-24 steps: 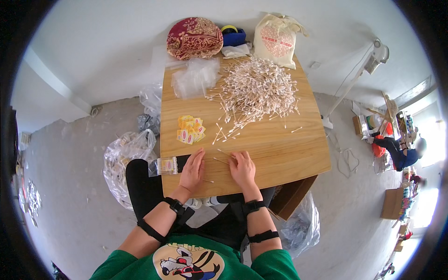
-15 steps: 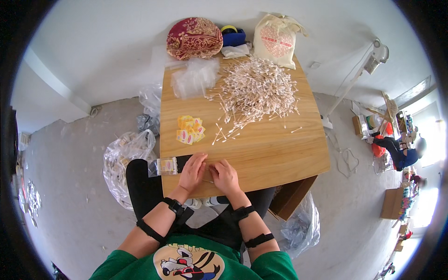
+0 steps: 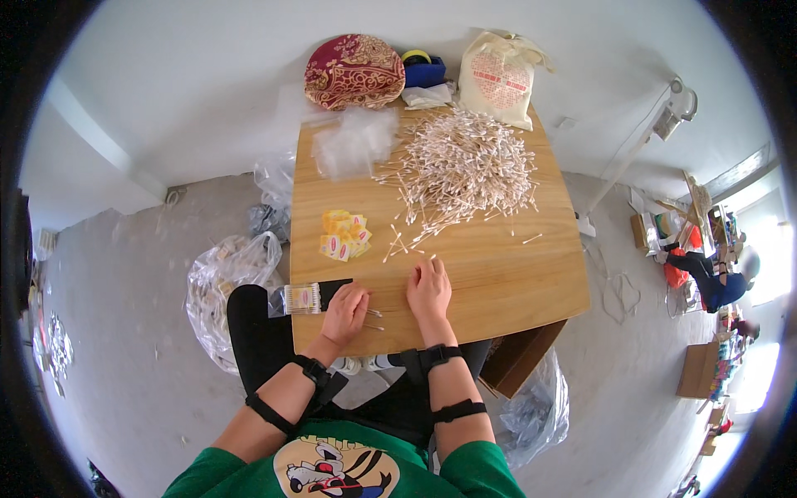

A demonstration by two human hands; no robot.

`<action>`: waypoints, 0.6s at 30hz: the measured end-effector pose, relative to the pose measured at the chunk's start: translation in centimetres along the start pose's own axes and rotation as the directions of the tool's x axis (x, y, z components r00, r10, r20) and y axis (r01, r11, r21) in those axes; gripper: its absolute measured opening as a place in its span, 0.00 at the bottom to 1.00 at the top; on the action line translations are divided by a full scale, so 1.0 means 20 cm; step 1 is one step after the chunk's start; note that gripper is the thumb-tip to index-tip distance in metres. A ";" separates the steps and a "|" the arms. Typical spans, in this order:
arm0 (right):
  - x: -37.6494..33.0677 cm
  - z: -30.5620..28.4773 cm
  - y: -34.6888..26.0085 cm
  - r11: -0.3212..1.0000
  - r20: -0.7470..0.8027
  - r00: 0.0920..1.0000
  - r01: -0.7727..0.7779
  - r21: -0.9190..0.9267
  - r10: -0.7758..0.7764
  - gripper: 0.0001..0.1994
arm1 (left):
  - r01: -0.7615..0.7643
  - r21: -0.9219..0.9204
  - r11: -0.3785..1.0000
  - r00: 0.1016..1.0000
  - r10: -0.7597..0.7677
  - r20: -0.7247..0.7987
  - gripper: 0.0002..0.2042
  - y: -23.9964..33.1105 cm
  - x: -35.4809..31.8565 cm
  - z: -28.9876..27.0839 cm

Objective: Sorting and bundling cotton swabs on a wooden table.

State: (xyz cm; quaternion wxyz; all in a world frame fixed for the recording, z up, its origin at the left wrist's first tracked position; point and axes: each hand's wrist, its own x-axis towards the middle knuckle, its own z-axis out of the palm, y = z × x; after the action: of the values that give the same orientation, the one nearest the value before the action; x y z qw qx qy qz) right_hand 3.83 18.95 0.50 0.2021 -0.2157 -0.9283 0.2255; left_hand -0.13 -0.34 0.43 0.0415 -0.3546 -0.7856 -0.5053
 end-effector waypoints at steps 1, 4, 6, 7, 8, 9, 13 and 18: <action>-0.03 -0.01 0.00 0.999 -0.001 0.999 -0.050 -0.008 0.050 0.04 | 0.038 -0.012 0.999 0.999 -0.038 -0.013 0.04 0.02 0.01 0.00; -0.12 -0.04 -0.04 0.998 -0.003 0.998 -0.058 0.040 0.058 0.03 | 0.079 -0.019 0.997 0.996 -0.080 -0.027 0.05 0.03 0.02 -0.02; -0.17 -0.06 -0.08 0.998 0.010 1.000 0.013 0.062 -0.014 0.03 | 0.080 -0.015 0.997 0.996 -0.081 -0.029 0.05 0.02 0.01 -0.01; -0.19 -0.06 -0.10 0.992 0.019 0.996 0.088 0.087 -0.090 0.03 | 0.069 -0.006 0.998 0.997 -0.069 -0.041 0.06 0.02 0.01 -0.01; -0.20 -0.05 -0.11 0.986 0.008 0.991 0.132 0.102 -0.133 0.03 | 0.057 0.005 0.998 0.997 -0.057 -0.054 0.08 0.01 0.01 -0.01; -0.21 -0.05 -0.11 0.986 0.008 0.991 0.133 0.102 -0.134 0.03 | 0.057 0.005 0.998 0.997 -0.057 -0.055 0.08 0.01 0.02 0.00; -0.18 -0.03 -0.14 0.945 0.142 0.963 0.186 0.269 -0.230 0.06 | -0.026 0.046 0.999 0.998 0.028 -0.051 0.10 0.00 0.03 0.01; 0.01 0.03 -0.22 0.968 0.003 0.976 0.214 0.133 -0.216 0.06 | -0.016 0.097 0.995 1.000 0.017 -0.013 0.09 -0.02 0.01 0.02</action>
State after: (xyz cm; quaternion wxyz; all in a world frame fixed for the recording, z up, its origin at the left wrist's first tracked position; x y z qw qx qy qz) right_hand 2.04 15.34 2.31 0.2313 -0.0980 -0.9310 0.2649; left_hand -0.37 -0.09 -0.01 0.0684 -0.3551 -0.8059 -0.4687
